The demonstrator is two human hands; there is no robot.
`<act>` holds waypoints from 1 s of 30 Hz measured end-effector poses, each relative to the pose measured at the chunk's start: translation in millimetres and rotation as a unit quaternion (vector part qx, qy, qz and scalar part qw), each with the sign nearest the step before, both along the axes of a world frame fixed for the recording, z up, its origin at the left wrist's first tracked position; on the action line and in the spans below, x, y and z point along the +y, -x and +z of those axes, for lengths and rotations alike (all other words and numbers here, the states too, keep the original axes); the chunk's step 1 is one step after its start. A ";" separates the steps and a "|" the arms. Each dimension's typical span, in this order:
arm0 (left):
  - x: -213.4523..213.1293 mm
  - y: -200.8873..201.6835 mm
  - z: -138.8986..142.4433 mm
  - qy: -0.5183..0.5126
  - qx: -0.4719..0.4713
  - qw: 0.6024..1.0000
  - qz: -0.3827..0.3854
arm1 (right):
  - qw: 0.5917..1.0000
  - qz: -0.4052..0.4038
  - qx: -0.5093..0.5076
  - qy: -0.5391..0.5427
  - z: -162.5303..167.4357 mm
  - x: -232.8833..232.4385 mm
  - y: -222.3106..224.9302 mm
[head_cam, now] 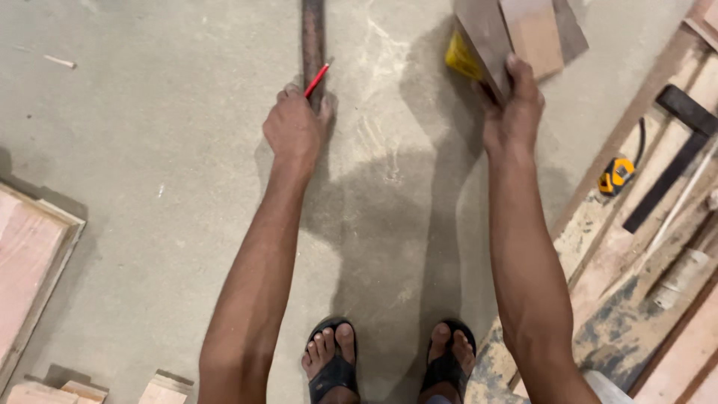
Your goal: The person hammers nails into wooden planks, applies glue to the edges, and joins the planks together. They then mark the wood with a pencil and gather nails from a container.
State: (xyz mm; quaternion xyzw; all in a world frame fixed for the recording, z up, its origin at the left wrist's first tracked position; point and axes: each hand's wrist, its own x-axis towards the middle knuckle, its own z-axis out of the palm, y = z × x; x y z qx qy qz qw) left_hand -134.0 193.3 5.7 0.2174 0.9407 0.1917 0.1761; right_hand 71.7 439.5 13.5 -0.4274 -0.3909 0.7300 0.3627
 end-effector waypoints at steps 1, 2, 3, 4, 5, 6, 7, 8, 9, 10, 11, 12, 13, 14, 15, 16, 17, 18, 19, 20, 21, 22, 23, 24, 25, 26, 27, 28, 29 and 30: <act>0.1 -3.3 -0.7 0.000 -0.004 1.000 -0.002 | 1.000 -0.010 0.008 -0.005 -0.4 5.5 -22.6; -3.9 -9.1 -1.7 0.017 -0.030 0.999 -0.004 | 0.999 -0.031 0.003 -0.008 -2.1 8.5 -43.9; -9.2 -18.8 -3.1 0.035 -0.055 0.998 -0.006 | 0.999 -0.050 -0.001 -0.011 -4.3 12.0 -64.3; -18.3 -31.1 -4.6 0.055 -0.082 0.995 -0.007 | 0.998 -0.055 0.016 -0.012 -5.3 17.8 -83.6; -28.8 -46.3 -6.2 0.043 -0.082 0.996 -0.013 | 0.998 -0.058 0.034 -0.010 -6.2 21.3 -101.2; -39.3 -64.2 -7.6 0.031 -0.082 0.996 -0.018 | 0.997 -0.060 0.051 -0.008 -8.6 20.7 -114.1; -48.8 -81.8 -8.7 0.018 -0.082 0.996 -0.026 | 0.994 -0.097 0.057 0.006 -9.9 15.6 -123.3; -58.6 -104.8 -8.9 0.010 -0.102 0.994 -0.037 | 0.989 -0.135 0.060 0.018 -9.7 8.5 -134.3; -69.9 -129.1 -7.8 0.004 -0.121 0.992 -0.047 | 0.982 -0.173 0.064 0.032 -9.5 -4.1 -142.5; -75.9 -151.6 -6.7 0.046 -0.159 0.984 -0.061 | 0.977 -0.205 0.036 0.056 -11.8 -23.3 -148.9; -79.1 -173.5 -5.0 0.087 -0.198 0.973 -0.077 | 0.968 -0.236 0.008 0.081 -13.9 -45.9 -153.5; -85.0 -194.5 -1.9 0.088 -0.249 0.960 -0.096 | 0.980 -0.188 0.022 0.065 -18.2 -72.3 -151.0; -89.7 -214.3 1.7 0.089 -0.299 0.943 -0.114 | 0.989 -0.138 0.037 0.049 -21.7 -94.6 -145.1; -89.5 -232.9 4.8 0.062 -0.303 0.942 -0.133 | 0.997 -0.038 0.018 0.059 -21.2 -106.5 -139.4; -89.3 -247.8 7.5 0.039 -0.307 0.939 -0.152 | 0.996 0.062 -0.002 0.070 -20.1 -117.5 -133.3; -87.2 -261.3 8.7 0.045 -0.310 0.933 -0.179 | 0.993 0.105 -0.043 0.021 -18.1 -121.8 -126.9; -85.3 -273.6 10.0 0.052 -0.316 0.924 -0.206 | 0.985 0.148 -0.088 -0.028 -15.8 -120.4 -118.3; -85.6 -279.5 10.2 0.057 -0.320 0.916 -0.234 | 0.970 0.190 -0.129 -0.078 -13.1 -118.1 -108.9; -85.1 -278.3 8.4 0.021 -0.303 0.928 -0.215 | 0.960 0.206 -0.142 -0.126 -9.7 -113.9 -99.3; -85.2 -272.2 5.4 -0.017 -0.285 0.938 -0.197 | 0.947 0.221 -0.155 -0.174 -5.4 -108.8 -90.8; -86.5 -262.7 2.2 -0.054 -0.270 0.945 -0.179 | 0.931 0.235 -0.171 -0.222 -1.3 -104.7 -81.8; -84.6 -244.7 -4.0 -0.090 -0.194 0.965 -0.154 | 0.910 0.236 -0.201 -0.276 1.6 -103.3 -70.3; -83.1 -221.1 -11.5 -0.124 -0.117 0.977 -0.126 | 0.884 0.237 -0.231 -0.329 4.0 -104.1 -57.1; -85.8 -197.0 -18.2 -0.192 0.168 0.958 -0.129 | 0.856 0.238 -0.258 -0.379 6.3 -105.2 -41.2; -84.8 -166.1 -26.8 -0.151 0.130 0.976 -0.090 | 0.834 0.262 -0.233 -0.427 10.0 -102.4 -23.7; -84.5 -137.7 -33.9 -0.109 0.093 0.988 -0.050 | 0.808 0.285 -0.205 -0.473 14.5 -96.9 -2.5; -87.9 -124.3 -38.5 -0.123 0.129 0.981 -0.073 | 0.779 0.310 -0.177 -0.516 18.5 -91.4 19.7; -89.7 -114.0 -43.1 -0.136 0.163 0.973 -0.095 | 0.775 0.335 -0.184 -0.503 21.4 -84.6 44.5; -91.1 -103.9 -47.0 -0.147 0.200 0.962 -0.118 | 0.772 0.360 -0.187 -0.490 22.4 -79.6 73.7; -90.6 -98.4 -50.2 -0.143 0.192 0.964 -0.115 | 0.732 0.363 -0.191 -0.545 22.3 -74.1 102.7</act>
